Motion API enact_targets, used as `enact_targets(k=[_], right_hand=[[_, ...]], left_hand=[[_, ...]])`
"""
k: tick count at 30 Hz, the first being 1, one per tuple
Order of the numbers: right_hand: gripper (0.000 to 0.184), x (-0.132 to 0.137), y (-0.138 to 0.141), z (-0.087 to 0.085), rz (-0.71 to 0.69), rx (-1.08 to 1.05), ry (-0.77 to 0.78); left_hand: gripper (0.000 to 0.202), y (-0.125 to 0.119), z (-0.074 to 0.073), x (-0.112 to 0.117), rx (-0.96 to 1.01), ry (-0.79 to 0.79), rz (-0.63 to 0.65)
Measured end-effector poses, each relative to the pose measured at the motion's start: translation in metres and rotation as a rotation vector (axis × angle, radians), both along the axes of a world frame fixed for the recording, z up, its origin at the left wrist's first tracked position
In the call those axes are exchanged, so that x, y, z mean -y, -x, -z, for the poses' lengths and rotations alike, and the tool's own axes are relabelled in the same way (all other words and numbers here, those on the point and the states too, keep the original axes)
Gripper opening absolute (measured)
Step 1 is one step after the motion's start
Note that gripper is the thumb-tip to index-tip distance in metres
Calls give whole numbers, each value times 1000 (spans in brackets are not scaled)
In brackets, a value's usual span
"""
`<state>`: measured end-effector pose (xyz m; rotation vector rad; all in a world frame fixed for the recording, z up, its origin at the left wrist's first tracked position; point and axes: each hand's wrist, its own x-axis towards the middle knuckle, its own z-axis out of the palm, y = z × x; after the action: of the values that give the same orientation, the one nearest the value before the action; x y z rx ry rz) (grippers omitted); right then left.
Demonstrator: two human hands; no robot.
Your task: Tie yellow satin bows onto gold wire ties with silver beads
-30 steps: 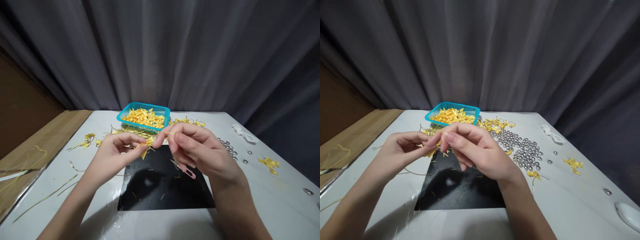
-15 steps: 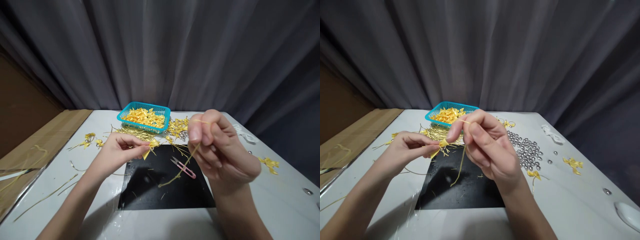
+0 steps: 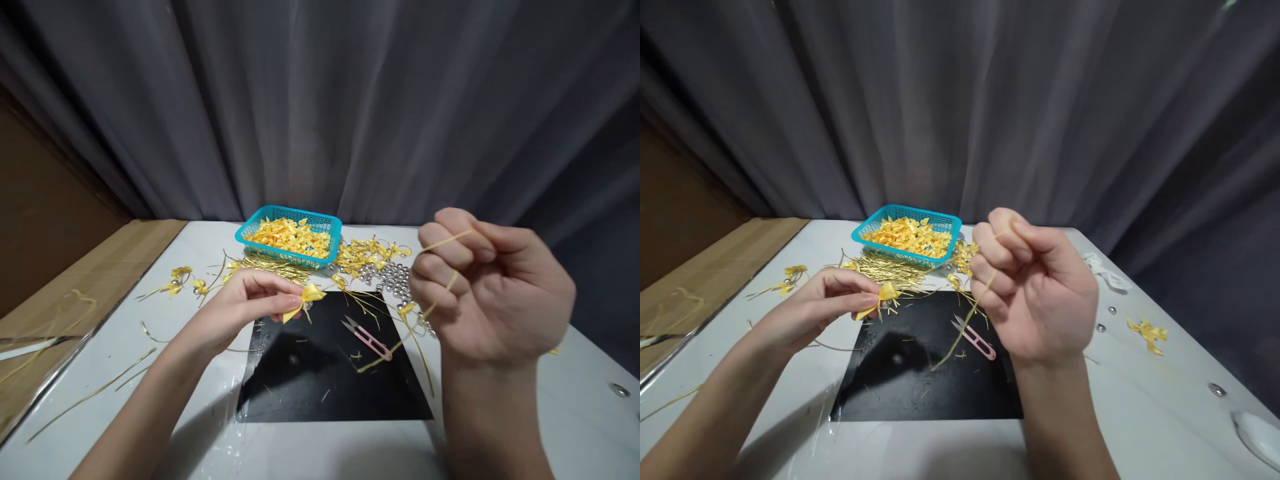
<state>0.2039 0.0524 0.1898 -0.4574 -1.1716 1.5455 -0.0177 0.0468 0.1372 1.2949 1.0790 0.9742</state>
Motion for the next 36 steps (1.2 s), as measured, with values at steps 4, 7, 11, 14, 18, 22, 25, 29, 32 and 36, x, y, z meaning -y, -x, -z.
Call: enact_targets(k=[4, 7, 11, 14, 18, 22, 25, 29, 32, 36], right_hand=[[36, 8, 1, -3, -109, -124, 25], [37, 13, 4, -4, -191, -214, 63], [38, 12, 10, -2, -300, -317, 126], [37, 11, 13, 0, -334, -340, 156], [35, 13, 13, 0, -327, -329, 137], [30, 12, 12, 1, -42, -61, -63], [29, 4, 5, 5, 535, 352, -452], [28, -19, -16, 14, 783, 1015, -469], [26, -41, -29, 25, 603, 1377, -284], [16, -55, -26, 37, 500, 1509, -289]], left_hand=[[6, -14, 5, 1, 23, 58, 25], [6, -17, 6, 0, 23, 62, 14], [8, -13, 6, -2, -24, 41, -52], [9, -12, 7, -5, -54, 37, -74], [12, -13, 13, -9, -65, 36, -101], [14, -11, 20, -12, -46, 44, -92], [14, -8, 21, -12, -46, 40, -53], [9, -6, 13, -8, -11, 61, 67], [7, -7, 7, -3, 22, 90, 92], [7, -8, 3, 4, 73, 141, 60]])
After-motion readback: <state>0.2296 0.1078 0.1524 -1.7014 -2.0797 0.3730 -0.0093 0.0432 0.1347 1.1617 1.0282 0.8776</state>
